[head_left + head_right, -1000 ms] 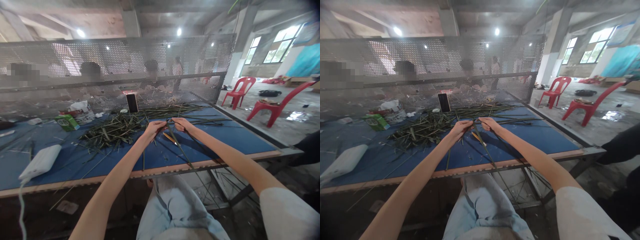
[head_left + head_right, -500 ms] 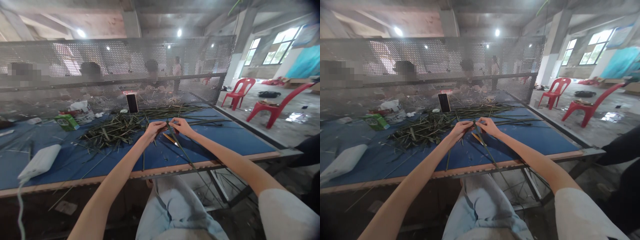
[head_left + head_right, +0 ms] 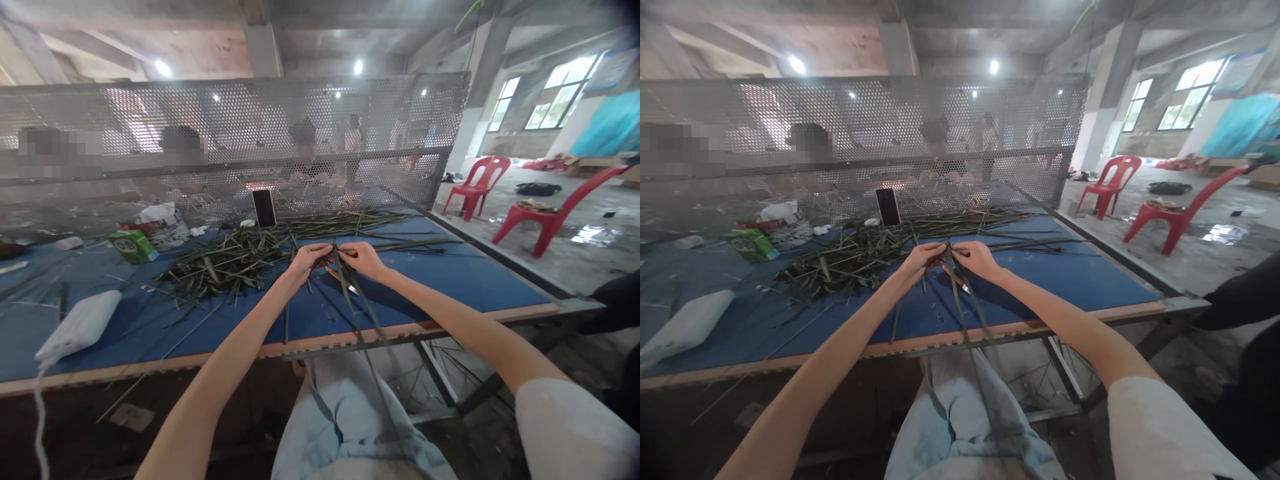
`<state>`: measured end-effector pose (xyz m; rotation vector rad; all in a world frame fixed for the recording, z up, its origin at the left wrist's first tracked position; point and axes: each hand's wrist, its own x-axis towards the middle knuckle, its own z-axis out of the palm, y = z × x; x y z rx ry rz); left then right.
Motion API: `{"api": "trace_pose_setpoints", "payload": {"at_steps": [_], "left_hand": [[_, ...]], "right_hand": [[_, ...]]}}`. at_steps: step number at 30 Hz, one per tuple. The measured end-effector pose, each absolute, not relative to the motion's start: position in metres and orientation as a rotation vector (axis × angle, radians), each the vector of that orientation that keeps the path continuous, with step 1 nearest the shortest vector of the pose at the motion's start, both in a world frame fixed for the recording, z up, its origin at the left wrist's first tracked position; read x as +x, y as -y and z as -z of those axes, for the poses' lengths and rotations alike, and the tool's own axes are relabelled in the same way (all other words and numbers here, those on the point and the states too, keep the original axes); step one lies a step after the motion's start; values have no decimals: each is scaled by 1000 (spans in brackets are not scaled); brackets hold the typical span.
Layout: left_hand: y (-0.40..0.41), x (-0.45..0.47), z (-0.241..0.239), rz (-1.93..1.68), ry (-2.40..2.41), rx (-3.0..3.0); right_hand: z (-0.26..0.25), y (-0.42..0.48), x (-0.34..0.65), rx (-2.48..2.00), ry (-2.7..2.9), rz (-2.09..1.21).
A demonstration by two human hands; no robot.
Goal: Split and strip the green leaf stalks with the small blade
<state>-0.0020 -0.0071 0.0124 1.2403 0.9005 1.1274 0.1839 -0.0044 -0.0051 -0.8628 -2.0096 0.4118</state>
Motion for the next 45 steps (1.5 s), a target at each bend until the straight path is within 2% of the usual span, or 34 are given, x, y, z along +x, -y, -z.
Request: {"api": "trace_pose_setpoints", "payload": {"at_steps": [9,17,24,32,39,45], "left_hand": [[4,-4,-14,-1188,-884,1223],[8,-2,-18,-1206,-881,1194],[10,-1,-20,-1212,-881,1217],[9,-2,-19,-1196,-875,1227],[5,-4,-16,-1243,-890,1221],[8,-4,-18,-1268,-903,1215]], "right_hand": [[2,2,182,-847,1882,-853],[-5,4,178,-698,1888,-701],[2,-1,176,-705,1704,-990],[-4,5,176,-694,1627,-1076],[-8,4,177,-728,1397,-1479],[-16,6,179,-646,1333,-1538]]}}
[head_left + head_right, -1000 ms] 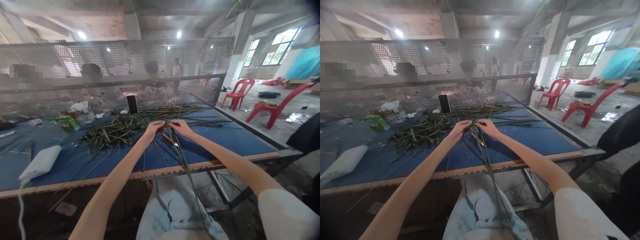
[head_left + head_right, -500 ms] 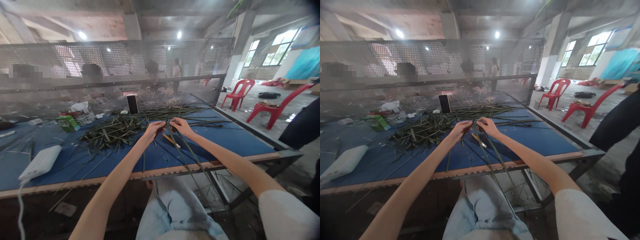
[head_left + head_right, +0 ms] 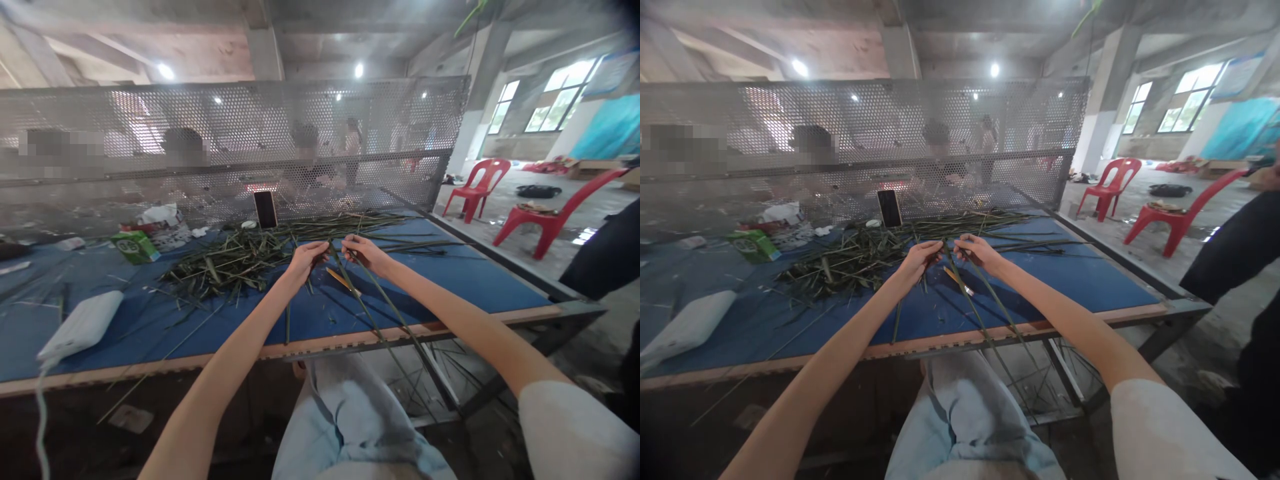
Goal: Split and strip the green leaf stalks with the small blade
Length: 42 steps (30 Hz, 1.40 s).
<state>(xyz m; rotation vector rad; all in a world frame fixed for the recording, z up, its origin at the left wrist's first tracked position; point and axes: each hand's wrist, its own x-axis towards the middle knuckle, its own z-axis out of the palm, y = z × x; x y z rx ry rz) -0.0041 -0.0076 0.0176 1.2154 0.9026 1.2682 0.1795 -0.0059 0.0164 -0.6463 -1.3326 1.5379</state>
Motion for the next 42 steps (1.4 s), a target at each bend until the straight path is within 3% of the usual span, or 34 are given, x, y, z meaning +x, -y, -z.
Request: {"api": "trace_pose_setpoints", "payload": {"at_steps": [4,10,17,22,29,42], "left_hand": [[9,-4,-20,-1283,-926,1226],[10,-1,-21,-1312,-964,1269],[6,-7,-20,-1418,-1038,1222],[10,-4,-20,-1334,-938,1286],[17,5,-20,-1225,-835,1328],[13,4,-16,-1250,-839,1328]], "right_hand": [[-18,5,181,-656,1354,-1538],[-14,0,186,-753,1653,-1202],[-24,-9,204,-739,1581,-1753],[-32,-6,207,-504,1355,-1717],[-21,0,192,-612,1425,-1622],[-21,4,181,-639,1255,-1936]]}}
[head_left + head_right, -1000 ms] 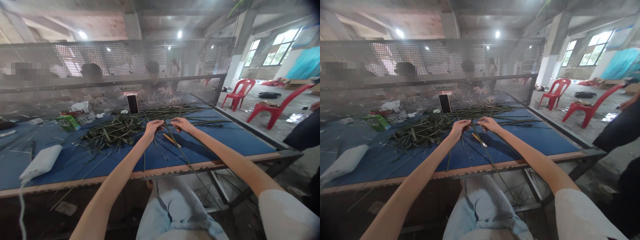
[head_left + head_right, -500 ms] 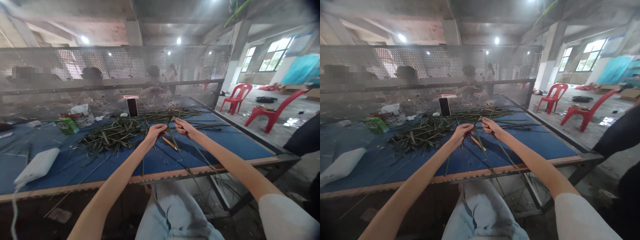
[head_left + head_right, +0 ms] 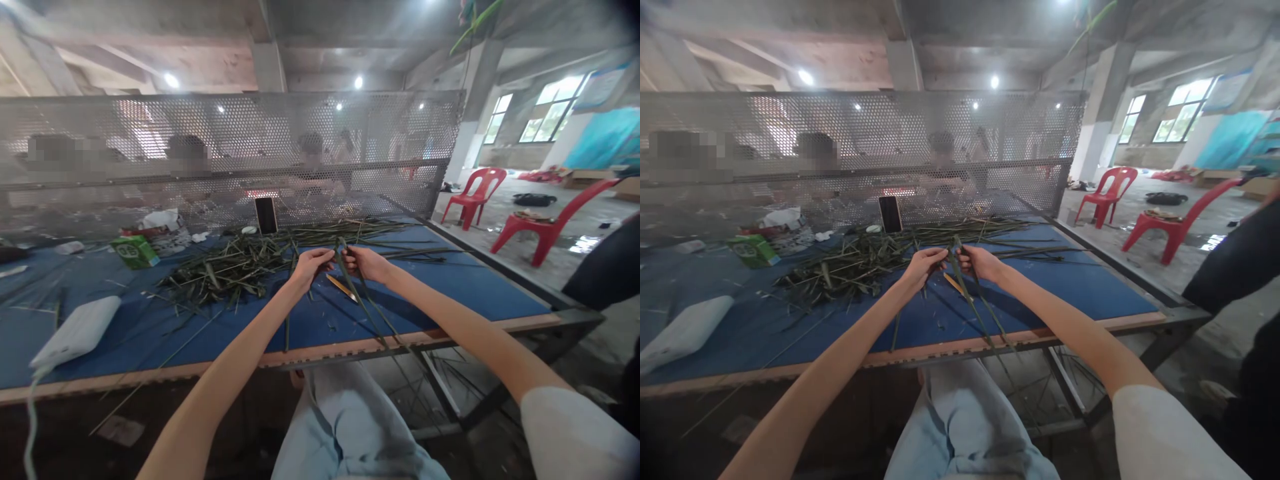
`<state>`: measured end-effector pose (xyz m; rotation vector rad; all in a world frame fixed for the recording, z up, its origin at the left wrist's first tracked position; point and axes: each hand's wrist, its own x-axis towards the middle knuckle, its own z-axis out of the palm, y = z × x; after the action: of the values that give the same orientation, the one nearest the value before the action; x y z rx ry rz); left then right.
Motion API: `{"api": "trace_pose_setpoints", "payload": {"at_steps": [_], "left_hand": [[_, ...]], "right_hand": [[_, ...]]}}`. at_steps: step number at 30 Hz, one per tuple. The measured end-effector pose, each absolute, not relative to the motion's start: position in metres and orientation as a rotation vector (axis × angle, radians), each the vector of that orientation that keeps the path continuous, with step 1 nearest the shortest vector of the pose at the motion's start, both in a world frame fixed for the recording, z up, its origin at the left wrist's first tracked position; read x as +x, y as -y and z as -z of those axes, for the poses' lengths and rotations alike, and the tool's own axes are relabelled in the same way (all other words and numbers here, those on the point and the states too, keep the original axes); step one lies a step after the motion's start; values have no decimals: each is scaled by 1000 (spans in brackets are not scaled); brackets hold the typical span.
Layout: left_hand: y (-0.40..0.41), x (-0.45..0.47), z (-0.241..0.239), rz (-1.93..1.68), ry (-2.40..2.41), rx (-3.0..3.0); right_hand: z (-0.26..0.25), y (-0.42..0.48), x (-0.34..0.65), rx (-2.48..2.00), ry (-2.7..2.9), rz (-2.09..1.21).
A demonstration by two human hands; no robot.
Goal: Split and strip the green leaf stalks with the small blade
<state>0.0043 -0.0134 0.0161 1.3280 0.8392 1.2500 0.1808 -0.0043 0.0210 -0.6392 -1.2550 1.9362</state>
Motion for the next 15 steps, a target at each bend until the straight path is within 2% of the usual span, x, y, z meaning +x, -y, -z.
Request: {"api": "trace_pose_setpoints", "payload": {"at_steps": [8,15], "left_hand": [[12,4,-15,-1253,-877,1323],[14,3,-17,-1208,-846,1347]], "right_hand": [[-16,-3,181,-605,1162,-2025],[-7,-5,174,-588,1511,-1624]]}}
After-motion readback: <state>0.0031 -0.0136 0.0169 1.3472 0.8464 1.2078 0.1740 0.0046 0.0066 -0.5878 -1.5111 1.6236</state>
